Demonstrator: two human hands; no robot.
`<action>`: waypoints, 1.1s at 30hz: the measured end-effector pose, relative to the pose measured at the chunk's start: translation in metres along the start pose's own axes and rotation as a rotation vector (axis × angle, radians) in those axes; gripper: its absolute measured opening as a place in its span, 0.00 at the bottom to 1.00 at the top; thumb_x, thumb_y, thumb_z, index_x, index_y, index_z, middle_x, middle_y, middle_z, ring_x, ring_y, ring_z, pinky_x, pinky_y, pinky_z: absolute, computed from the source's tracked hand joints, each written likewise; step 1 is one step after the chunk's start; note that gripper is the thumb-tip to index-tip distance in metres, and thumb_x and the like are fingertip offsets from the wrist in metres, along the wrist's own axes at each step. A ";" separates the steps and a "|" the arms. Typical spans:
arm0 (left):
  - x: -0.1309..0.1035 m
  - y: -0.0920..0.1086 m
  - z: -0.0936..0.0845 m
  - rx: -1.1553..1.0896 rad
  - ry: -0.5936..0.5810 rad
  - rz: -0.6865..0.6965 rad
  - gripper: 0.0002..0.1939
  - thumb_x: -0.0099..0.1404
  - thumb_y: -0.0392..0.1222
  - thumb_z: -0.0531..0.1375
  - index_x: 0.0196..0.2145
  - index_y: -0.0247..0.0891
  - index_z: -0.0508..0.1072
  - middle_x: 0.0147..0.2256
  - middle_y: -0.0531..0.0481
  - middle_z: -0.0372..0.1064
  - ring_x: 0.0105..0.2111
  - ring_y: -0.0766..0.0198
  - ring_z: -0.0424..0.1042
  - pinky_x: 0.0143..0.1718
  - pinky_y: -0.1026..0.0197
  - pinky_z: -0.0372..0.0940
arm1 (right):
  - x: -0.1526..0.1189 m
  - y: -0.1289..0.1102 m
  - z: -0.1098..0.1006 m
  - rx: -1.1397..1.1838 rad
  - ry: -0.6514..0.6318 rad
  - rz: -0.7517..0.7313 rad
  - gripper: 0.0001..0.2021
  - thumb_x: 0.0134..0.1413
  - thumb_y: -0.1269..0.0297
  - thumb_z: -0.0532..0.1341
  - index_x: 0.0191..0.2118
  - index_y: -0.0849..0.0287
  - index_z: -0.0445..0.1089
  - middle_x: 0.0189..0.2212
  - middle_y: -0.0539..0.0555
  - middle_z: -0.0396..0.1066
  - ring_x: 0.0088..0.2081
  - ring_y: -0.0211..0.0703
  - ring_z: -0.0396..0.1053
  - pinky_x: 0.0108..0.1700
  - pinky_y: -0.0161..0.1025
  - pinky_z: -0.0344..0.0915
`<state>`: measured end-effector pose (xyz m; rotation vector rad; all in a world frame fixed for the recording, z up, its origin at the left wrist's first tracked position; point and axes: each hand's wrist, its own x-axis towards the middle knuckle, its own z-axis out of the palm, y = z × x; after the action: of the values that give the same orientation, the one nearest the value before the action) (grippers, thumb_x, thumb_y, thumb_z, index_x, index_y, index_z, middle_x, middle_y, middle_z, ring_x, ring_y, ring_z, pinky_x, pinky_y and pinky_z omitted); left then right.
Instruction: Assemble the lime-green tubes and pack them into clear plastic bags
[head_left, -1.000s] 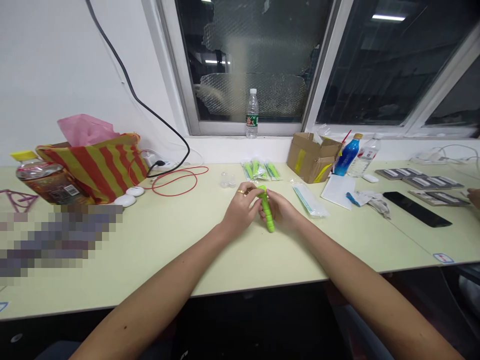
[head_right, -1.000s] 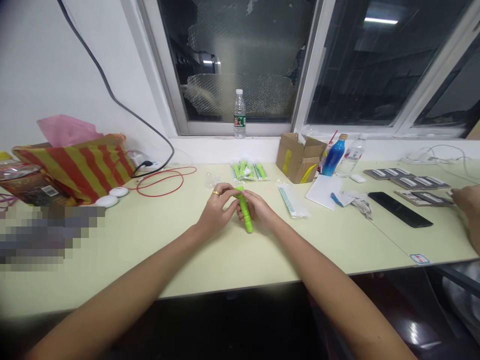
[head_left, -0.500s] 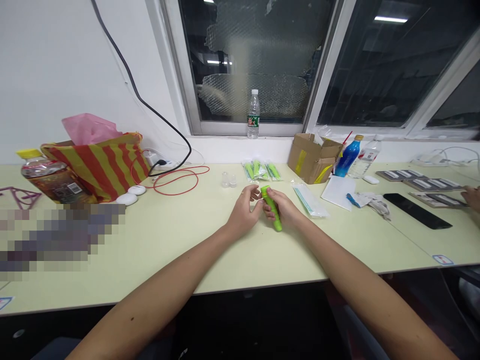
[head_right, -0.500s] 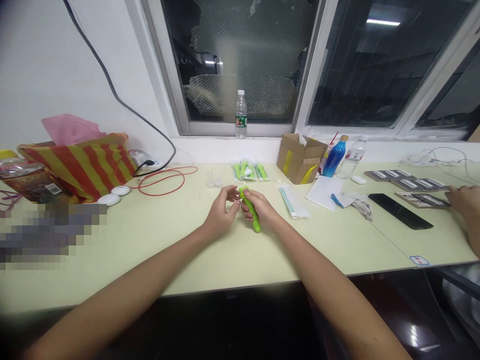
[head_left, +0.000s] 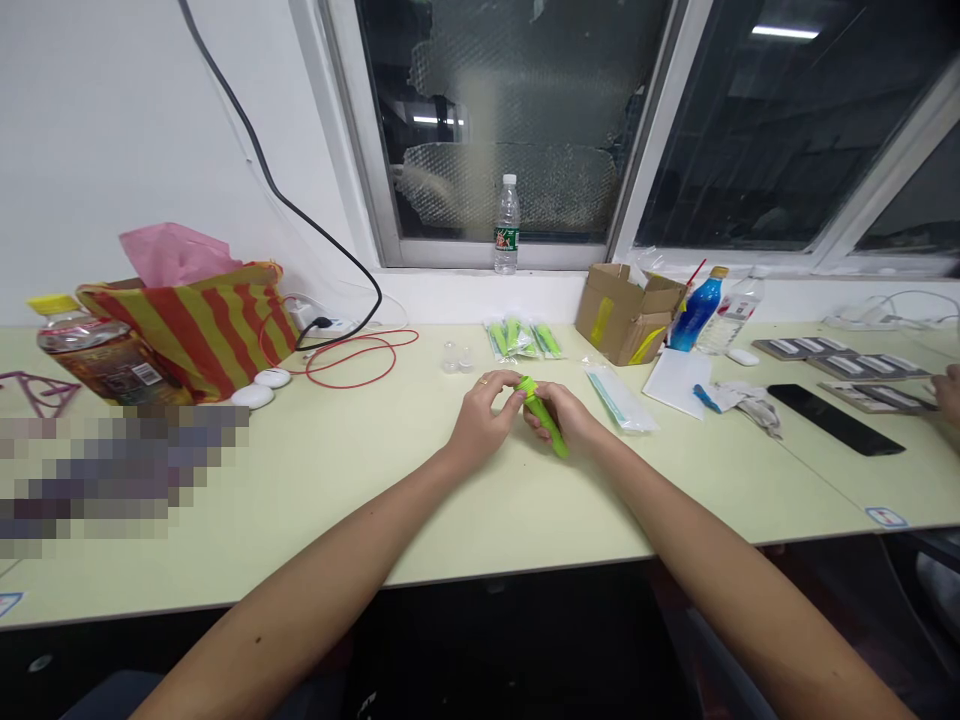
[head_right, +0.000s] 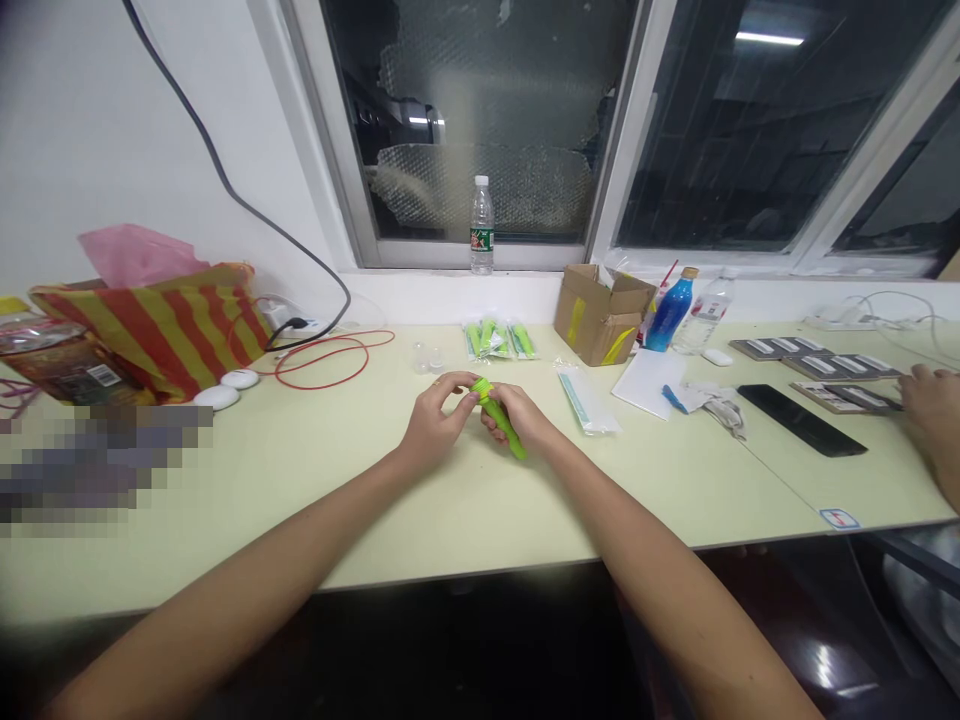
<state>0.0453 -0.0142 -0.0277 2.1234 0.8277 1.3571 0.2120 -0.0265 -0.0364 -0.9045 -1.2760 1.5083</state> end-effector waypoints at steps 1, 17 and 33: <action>0.000 0.000 0.000 -0.013 -0.003 -0.001 0.07 0.68 0.42 0.55 0.41 0.41 0.72 0.44 0.47 0.72 0.48 0.60 0.69 0.53 0.56 0.61 | 0.000 0.000 0.000 -0.010 -0.001 -0.007 0.10 0.53 0.55 0.55 0.33 0.57 0.63 0.18 0.47 0.62 0.15 0.35 0.54 0.16 0.33 0.52; 0.003 0.000 -0.003 -0.159 -0.044 -0.079 0.08 0.66 0.44 0.57 0.33 0.39 0.71 0.45 0.45 0.72 0.48 0.60 0.70 0.53 0.57 0.61 | -0.006 -0.007 0.004 -0.169 -0.006 -0.085 0.08 0.53 0.58 0.54 0.31 0.58 0.63 0.16 0.47 0.62 0.13 0.36 0.56 0.14 0.34 0.52; 0.006 -0.007 0.002 -0.336 -0.014 -0.157 0.14 0.61 0.50 0.63 0.28 0.37 0.69 0.37 0.48 0.71 0.39 0.62 0.70 0.45 0.59 0.62 | -0.004 -0.009 0.006 -0.333 0.014 -0.196 0.13 0.57 0.55 0.54 0.28 0.59 0.63 0.16 0.48 0.62 0.16 0.35 0.57 0.19 0.34 0.54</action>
<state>0.0471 -0.0057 -0.0295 1.7704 0.6898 1.2956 0.2095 -0.0322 -0.0261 -0.9656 -1.5866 1.1543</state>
